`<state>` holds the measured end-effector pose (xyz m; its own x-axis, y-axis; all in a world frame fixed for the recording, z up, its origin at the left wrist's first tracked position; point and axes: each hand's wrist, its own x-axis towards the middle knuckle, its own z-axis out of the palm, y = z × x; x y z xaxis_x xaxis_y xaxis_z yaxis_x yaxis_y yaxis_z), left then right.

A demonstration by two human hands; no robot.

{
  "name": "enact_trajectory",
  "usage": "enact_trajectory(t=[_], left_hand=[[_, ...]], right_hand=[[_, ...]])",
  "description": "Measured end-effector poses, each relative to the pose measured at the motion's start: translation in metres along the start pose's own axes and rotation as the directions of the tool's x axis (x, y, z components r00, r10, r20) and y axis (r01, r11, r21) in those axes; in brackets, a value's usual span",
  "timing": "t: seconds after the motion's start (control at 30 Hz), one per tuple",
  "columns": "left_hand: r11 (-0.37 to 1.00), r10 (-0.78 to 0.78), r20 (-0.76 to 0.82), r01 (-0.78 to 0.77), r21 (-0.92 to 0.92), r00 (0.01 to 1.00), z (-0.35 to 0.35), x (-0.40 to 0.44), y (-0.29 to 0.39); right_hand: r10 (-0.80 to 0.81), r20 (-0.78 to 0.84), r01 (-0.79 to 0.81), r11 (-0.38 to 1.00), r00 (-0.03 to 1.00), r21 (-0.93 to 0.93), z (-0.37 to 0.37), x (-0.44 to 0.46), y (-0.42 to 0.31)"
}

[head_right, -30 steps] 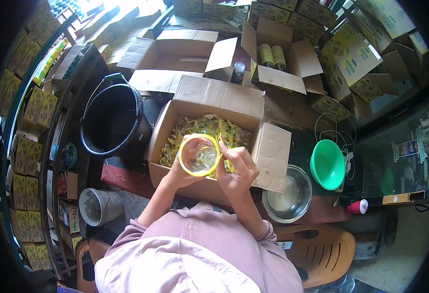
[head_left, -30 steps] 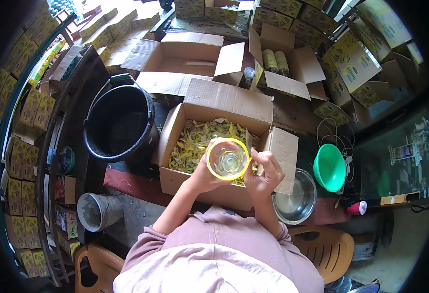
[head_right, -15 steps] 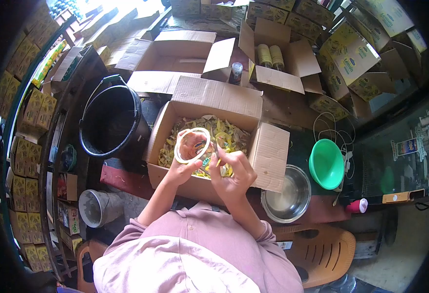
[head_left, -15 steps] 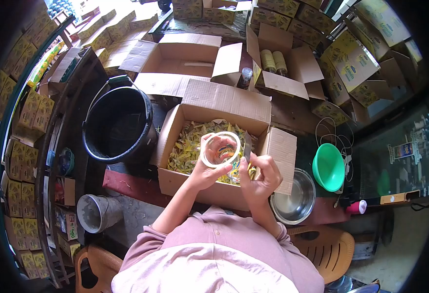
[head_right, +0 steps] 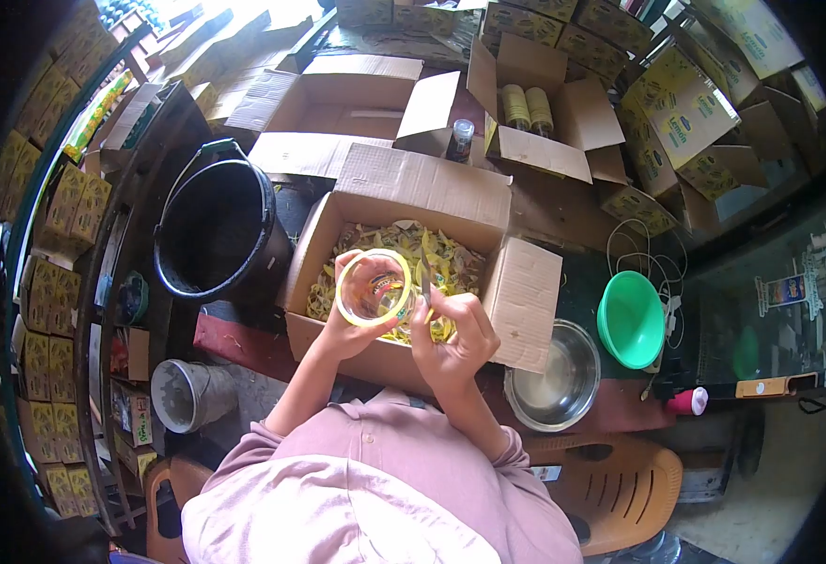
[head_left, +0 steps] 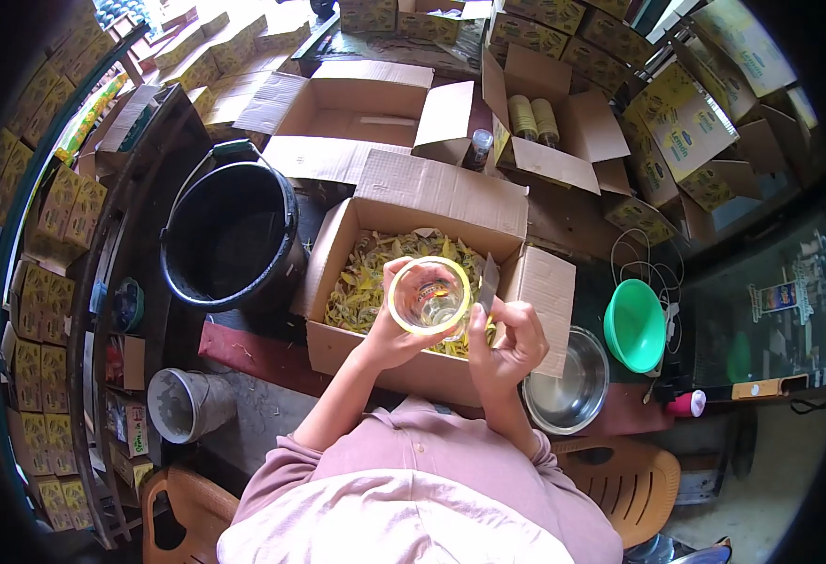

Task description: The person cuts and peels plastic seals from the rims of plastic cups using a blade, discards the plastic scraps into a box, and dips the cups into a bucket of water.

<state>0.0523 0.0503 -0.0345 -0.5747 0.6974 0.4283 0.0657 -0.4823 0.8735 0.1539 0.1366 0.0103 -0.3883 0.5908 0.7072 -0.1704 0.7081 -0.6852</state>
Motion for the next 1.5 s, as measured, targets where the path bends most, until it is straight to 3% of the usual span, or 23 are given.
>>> enact_trajectory(t=[0.27, 0.63, 0.93, 1.07, 1.23, 1.33, 1.43, 1.5], left_hand=[[0.909, 0.099, 0.074, -0.120, 0.399, 0.992, -0.005, 0.001, 0.014], [0.958, 0.098, 0.071, -0.113, 0.264, 0.993, -0.004, 0.000, 0.009], [0.828, 0.066, 0.200, -0.166, 0.536, 0.978, -0.010, -0.001, 0.017], [0.911, 0.036, 0.167, -0.101, 0.400, 0.985, -0.008, -0.005, 0.012], [0.973, 0.011, 0.128, -0.040, 0.227, 0.992, -0.008, -0.003, 0.003], [0.982, -0.033, 0.129, 0.009, 0.186, 0.991, -0.007, -0.004, 0.001], [0.941, -0.016, 0.227, -0.062, 0.334, 0.974, -0.007, -0.002, 0.008], [0.957, -0.029, 0.218, -0.036, 0.288, 0.976, -0.007, -0.003, 0.008]], right_hand=[[-0.016, 0.024, 0.015, 0.999, 1.000, 0.037, 0.002, -0.002, 0.000], [-0.005, 0.023, 0.004, 1.000, 1.000, 0.025, 0.000, -0.004, 0.001], [-0.033, 0.049, 0.033, 0.999, 0.998, 0.005, -0.002, 0.001, 0.004], [-0.014, 0.090, 0.006, 0.996, 0.996, 0.089, -0.005, 0.006, 0.007], [0.005, 0.088, -0.008, 0.999, 0.996, 0.035, -0.008, 0.002, 0.005], [-0.001, 0.087, -0.001, 1.000, 0.996, 0.028, -0.009, 0.001, 0.006], [0.000, 0.097, -0.005, 0.999, 0.995, 0.046, -0.008, 0.002, 0.009], [0.004, 0.117, -0.013, 0.997, 0.993, 0.079, -0.008, 0.004, 0.011]])
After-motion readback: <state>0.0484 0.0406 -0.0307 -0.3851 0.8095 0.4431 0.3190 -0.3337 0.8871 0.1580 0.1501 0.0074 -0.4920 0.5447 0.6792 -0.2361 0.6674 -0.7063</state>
